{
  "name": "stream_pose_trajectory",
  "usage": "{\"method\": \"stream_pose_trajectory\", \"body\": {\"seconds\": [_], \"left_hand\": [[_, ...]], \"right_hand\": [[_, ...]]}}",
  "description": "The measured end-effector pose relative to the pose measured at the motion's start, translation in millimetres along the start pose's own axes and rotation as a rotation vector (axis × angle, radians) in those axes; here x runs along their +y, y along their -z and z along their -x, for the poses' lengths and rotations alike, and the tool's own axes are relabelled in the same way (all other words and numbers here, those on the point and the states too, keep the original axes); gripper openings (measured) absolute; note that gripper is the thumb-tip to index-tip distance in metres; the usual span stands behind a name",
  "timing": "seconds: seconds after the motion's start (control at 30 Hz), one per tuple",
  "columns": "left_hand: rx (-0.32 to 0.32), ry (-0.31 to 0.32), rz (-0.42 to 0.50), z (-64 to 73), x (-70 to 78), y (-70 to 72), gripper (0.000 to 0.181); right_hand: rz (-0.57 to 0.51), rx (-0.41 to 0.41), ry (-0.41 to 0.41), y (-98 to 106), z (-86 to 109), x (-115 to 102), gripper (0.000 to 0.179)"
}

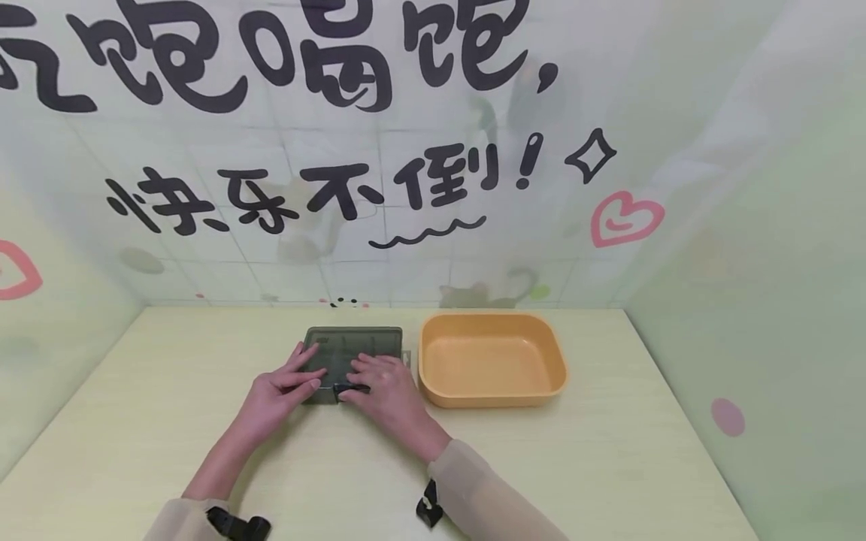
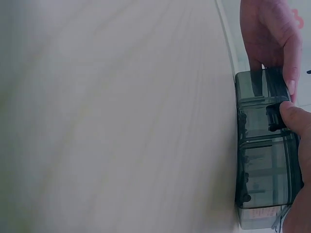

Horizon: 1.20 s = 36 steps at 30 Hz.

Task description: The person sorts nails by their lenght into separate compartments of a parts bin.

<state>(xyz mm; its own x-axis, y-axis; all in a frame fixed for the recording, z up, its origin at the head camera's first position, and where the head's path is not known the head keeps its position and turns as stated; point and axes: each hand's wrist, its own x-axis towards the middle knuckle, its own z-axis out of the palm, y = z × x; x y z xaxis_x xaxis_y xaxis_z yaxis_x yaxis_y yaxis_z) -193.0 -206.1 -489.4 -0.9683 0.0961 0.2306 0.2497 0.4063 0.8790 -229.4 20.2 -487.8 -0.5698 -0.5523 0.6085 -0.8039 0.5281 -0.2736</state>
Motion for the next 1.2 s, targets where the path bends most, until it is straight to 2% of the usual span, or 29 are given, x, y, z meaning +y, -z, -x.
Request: {"method": "stream_pose_trajectory", "body": {"seconds": [0.3,0.6,0.7,1.0,1.2], "left_hand": [[-0.004,0.015,-0.035,-1.5,2.3,4.1,0.024],[0.018,0.026,-0.022,1.4,9.3,14.5,0.025],[0.017,0.028,-0.008,1.9,9.8,15.7,0.025],[0.015,0.022,0.004,4.5,4.1,9.4,0.024],[-0.010,0.012,0.005,1.9,0.7,-1.0,0.024]], "right_hand": [[0.019,0.053,0.023,-3,-1.6,-3,0.030],[0.039,0.009,0.058,-4,-12.7,-7,0.028],[0.041,-0.005,0.043,-2,-14.6,-9,0.028],[0.052,-0.040,0.008,-4,-6.0,-11,0.028],[0.072,0.008,0.029,-4,3.9,-5,0.027]]}}
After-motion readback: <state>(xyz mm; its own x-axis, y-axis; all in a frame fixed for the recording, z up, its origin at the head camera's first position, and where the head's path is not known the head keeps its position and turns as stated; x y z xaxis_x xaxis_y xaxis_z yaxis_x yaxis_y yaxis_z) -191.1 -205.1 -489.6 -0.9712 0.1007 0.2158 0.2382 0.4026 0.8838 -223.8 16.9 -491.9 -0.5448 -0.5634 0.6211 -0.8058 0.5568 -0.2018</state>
